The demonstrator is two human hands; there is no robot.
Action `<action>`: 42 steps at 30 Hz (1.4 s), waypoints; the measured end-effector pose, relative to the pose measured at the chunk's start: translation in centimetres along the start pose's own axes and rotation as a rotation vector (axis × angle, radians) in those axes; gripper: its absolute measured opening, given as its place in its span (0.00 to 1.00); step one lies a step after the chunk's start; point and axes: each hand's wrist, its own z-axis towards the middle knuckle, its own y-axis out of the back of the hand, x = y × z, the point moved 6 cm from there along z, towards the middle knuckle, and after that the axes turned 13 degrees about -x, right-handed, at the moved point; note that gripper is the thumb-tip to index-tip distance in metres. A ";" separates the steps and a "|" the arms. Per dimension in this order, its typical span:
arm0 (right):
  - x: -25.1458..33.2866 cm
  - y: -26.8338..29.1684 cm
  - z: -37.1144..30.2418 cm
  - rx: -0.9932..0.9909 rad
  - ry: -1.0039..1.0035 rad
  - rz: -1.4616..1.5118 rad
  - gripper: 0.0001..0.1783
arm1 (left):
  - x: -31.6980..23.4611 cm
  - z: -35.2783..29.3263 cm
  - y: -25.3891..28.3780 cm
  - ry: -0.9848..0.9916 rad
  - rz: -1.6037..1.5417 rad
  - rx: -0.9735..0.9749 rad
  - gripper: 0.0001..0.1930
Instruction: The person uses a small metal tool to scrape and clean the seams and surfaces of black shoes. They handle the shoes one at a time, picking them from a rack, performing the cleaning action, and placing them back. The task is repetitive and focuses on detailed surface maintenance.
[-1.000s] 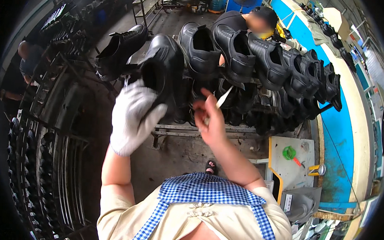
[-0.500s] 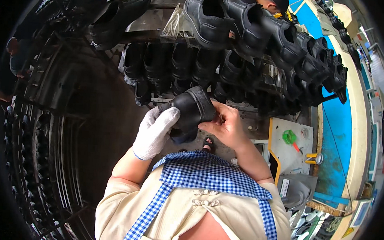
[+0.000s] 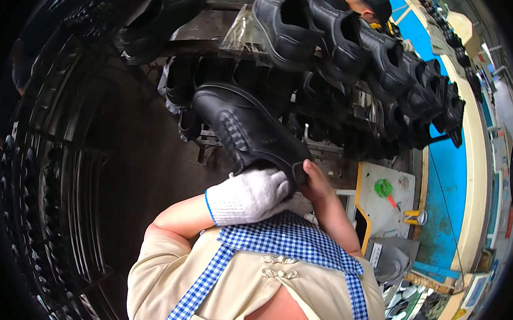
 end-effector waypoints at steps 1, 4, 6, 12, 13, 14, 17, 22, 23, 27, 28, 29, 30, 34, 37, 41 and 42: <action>-0.3 -0.3 0.4 0.093 0.028 0.070 0.42 | -0.6 0.5 1.2 0.003 -0.136 -0.010 0.12; -0.6 -0.3 -0.1 0.171 0.106 0.185 0.48 | -0.2 -0.3 7.3 -0.112 -0.311 -0.378 0.19; -0.7 0.1 -0.9 0.191 0.130 0.226 0.49 | 2.4 -1.6 9.2 0.048 -0.286 -0.893 0.29; -3.1 4.2 0.8 -0.062 0.038 0.211 0.39 | 9.8 -2.2 6.1 0.700 -0.806 -1.086 0.37; -3.0 4.9 0.8 -0.121 0.028 0.188 0.38 | 9.6 -2.0 6.2 0.675 -0.759 -1.050 0.37; -2.4 5.6 1.0 -0.142 0.053 0.017 0.34 | 9.3 -1.9 6.6 0.649 -0.713 -1.013 0.37; 2.6 3.7 0.3 -0.298 0.283 -0.339 0.18 | 8.6 -0.9 6.0 0.575 -0.731 -0.908 0.39; 10.0 -1.9 -2.3 -0.202 0.760 -0.635 0.15 | 7.5 0.3 5.4 0.545 -0.703 -0.691 0.40; 9.6 -1.9 -2.4 -0.200 0.763 -0.673 0.16 | 7.3 0.3 5.3 0.550 -0.723 -0.684 0.40; 4.9 -0.2 0.4 -0.109 0.600 -0.720 0.25 | 8.1 0.1 8.2 0.571 -0.853 -0.917 0.37; 3.0 -0.6 0.8 -0.022 0.346 -0.557 0.28 | 9.1 0.0 8.9 0.560 -0.896 -0.999 0.35; 0.6 -1.6 0.7 0.066 0.082 -0.397 0.30 | 9.9 -0.4 9.7 0.531 -0.872 -1.082 0.33; -1.7 -2.5 0.9 0.113 0.017 -0.295 0.32 | 9.9 -0.4 10.7 0.536 -0.863 -1.123 0.32; -5.6 -4.8 2.9 0.327 -0.098 -0.213 0.38 | 9.8 0.3 12.8 0.565 -0.935 -1.102 0.31; -5.4 -7.4 4.2 0.355 0.026 -0.241 0.30 | 8.8 -0.9 14.6 0.512 -0.862 -1.064 0.32; 5.1 -10.7 2.2 0.055 0.515 -0.527 0.19 | 7.1 -3.3 15.4 0.506 -0.768 -0.896 0.35; 8.1 -12.0 1.0 0.086 0.865 -0.650 0.20 | 6.4 -3.8 15.0 0.539 -0.681 -0.851 0.36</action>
